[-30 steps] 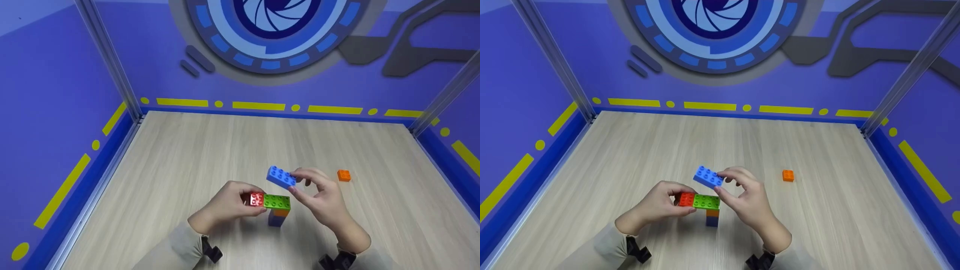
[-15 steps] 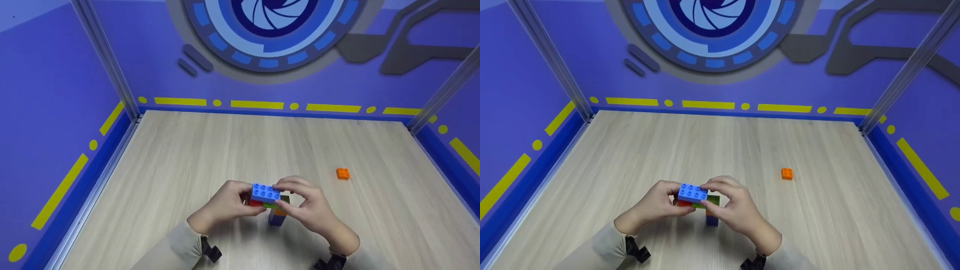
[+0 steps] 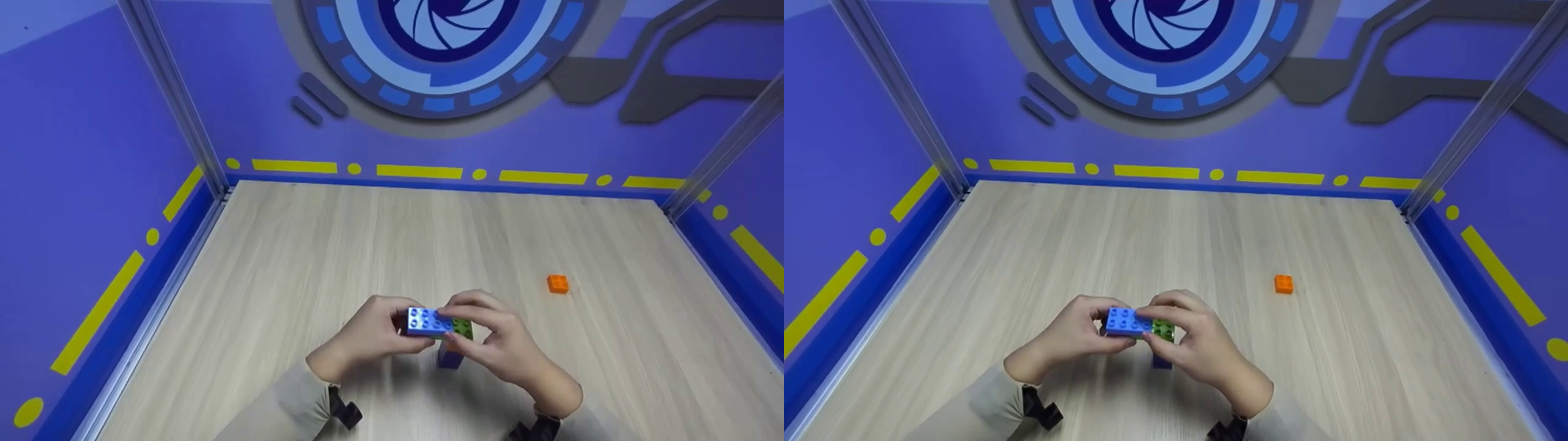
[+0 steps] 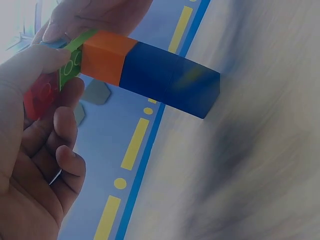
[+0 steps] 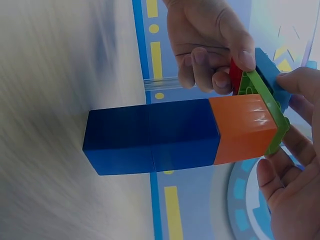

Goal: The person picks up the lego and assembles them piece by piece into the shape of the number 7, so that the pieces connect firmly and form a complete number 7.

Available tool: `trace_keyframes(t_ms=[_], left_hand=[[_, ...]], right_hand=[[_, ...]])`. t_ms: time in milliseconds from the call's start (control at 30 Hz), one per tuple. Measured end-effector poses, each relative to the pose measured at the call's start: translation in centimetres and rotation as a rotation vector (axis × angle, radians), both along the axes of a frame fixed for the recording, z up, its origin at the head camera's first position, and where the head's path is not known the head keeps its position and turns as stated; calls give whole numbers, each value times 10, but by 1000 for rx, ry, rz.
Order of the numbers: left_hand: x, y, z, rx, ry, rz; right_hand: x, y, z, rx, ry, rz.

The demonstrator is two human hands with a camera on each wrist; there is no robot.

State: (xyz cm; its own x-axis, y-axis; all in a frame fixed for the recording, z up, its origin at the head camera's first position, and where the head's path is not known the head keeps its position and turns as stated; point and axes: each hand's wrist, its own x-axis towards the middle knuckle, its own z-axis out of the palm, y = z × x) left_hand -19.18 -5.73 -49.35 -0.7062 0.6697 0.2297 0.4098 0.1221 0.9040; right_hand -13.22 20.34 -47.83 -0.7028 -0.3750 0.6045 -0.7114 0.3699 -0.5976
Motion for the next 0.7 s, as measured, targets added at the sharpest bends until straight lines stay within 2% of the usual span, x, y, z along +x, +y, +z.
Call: trace_keyframes(t_ms=[100,267,333,433,567,700], left_hand=[[1,0,0,15,3,2],[3,-1,-1,23,19,7],[3,-1,-1,19,23,11],[3,-1,-1,12,26,13],[2,-1,0,4,37,4],[1,0,1,3,110,-12]], right_hand=[[-1,0,0,108,113,-24],[-2,0,-2,348,378,-107],[-2,-1,-4,409,463,-134],[-1,-4,-6,441,532,-162],[0,-6,-9,426,576,-189],[-1,-7,-10,410,653,-225]])
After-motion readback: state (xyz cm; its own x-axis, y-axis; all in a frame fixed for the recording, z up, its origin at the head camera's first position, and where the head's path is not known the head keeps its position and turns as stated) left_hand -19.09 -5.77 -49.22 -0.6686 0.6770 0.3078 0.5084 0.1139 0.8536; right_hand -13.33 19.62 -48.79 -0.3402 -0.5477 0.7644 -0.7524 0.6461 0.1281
